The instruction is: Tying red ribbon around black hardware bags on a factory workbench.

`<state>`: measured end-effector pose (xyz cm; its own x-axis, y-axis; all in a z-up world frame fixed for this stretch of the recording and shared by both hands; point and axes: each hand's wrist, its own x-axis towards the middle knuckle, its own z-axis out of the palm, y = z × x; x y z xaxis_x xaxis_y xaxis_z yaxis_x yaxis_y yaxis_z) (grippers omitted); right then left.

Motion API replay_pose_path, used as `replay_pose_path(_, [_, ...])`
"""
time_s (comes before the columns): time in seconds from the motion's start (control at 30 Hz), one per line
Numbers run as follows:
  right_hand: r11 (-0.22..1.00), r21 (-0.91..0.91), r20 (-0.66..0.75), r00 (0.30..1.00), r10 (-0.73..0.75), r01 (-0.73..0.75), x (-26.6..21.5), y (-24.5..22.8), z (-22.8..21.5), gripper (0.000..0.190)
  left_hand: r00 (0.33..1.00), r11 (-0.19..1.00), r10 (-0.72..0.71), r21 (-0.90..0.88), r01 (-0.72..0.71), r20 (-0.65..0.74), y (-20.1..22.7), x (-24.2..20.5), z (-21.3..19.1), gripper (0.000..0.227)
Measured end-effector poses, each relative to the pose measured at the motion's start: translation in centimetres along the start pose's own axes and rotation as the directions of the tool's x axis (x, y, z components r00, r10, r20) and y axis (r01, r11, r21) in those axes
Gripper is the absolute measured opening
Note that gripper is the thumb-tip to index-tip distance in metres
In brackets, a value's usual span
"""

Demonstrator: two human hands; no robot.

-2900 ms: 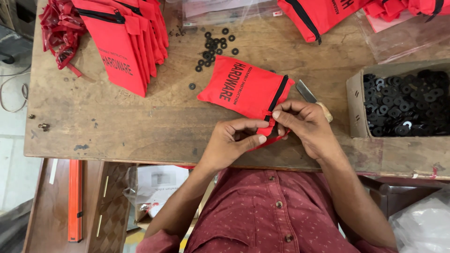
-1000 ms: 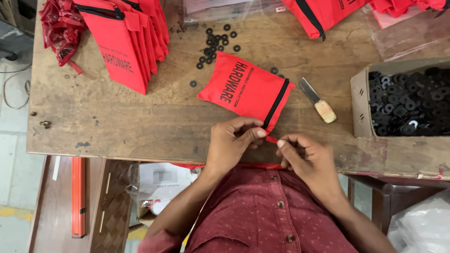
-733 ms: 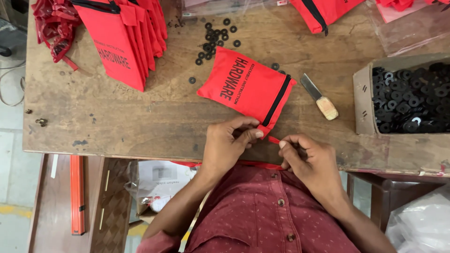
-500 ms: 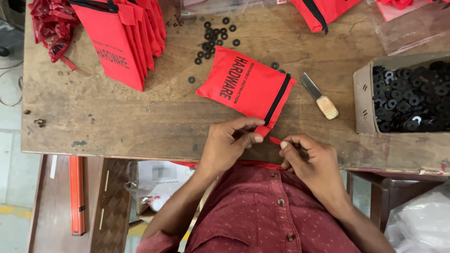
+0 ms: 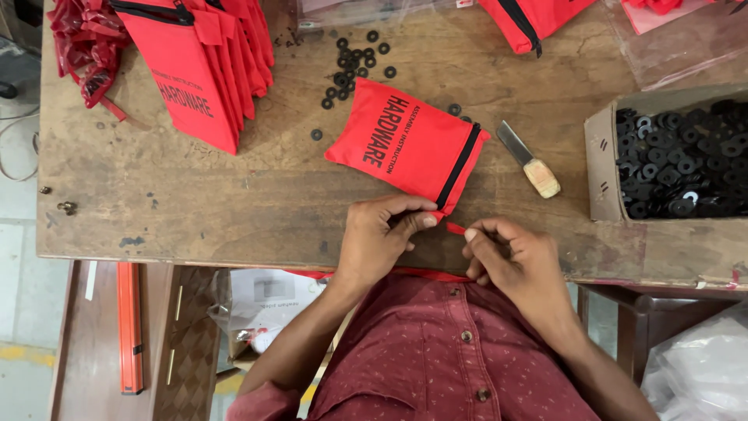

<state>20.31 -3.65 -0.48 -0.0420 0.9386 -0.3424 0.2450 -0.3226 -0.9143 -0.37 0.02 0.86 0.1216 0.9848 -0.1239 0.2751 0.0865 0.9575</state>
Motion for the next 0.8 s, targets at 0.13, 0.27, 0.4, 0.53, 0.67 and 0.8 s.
replay_pose_path(0.13, [0.999, 0.036, -0.005, 1.0, 0.023, -0.023, 0.1, -0.5, 0.3, 0.021, 1.0, 1.0, -0.025, -0.005, 0.025, -0.004, 0.0, 0.0, 0.1, 0.019])
replay_pose_path(0.27, [0.999, 0.014, 0.012, 0.999, -0.03, 0.029, 0.5, -0.9, 1.0, 0.02, 1.0, 1.0, -0.025, -0.017, 0.025, 0.003, -0.1, 0.0, 0.0, 0.019])
replay_pose_path(0.4, [0.994, -0.036, 0.032, 0.995, -0.098, 0.1, 0.9, -1.3, 1.7, 0.018, 1.0, 0.999, 0.003, 0.034, -0.002, -0.004, -0.1, 0.0, -0.1, 0.019])
replay_pose_path(0.53, [0.988, -0.075, 0.035, 0.991, -0.13, 0.133, 1.1, -1.5, 1.9, 0.022, 0.999, 0.999, 0.047, 0.003, -0.047, -0.007, -0.9, 0.0, 0.0, 0.02])
replay_pose_path(0.67, [0.977, -0.103, 0.063, 0.982, -0.18, 0.186, 1.5, -1.4, 1.8, 0.033, 0.999, 0.999, 0.048, 0.001, -0.048, 0.006, -1.0, 0.1, -0.1, 0.02])
replay_pose_path(0.8, [0.958, -0.164, 0.117, 0.969, -0.219, 0.237, 2.1, -2.0, 1.8, 0.033, 0.999, 0.997, -0.005, -0.074, 0.009, 0.054, -0.9, 0.1, -0.6, 0.022])
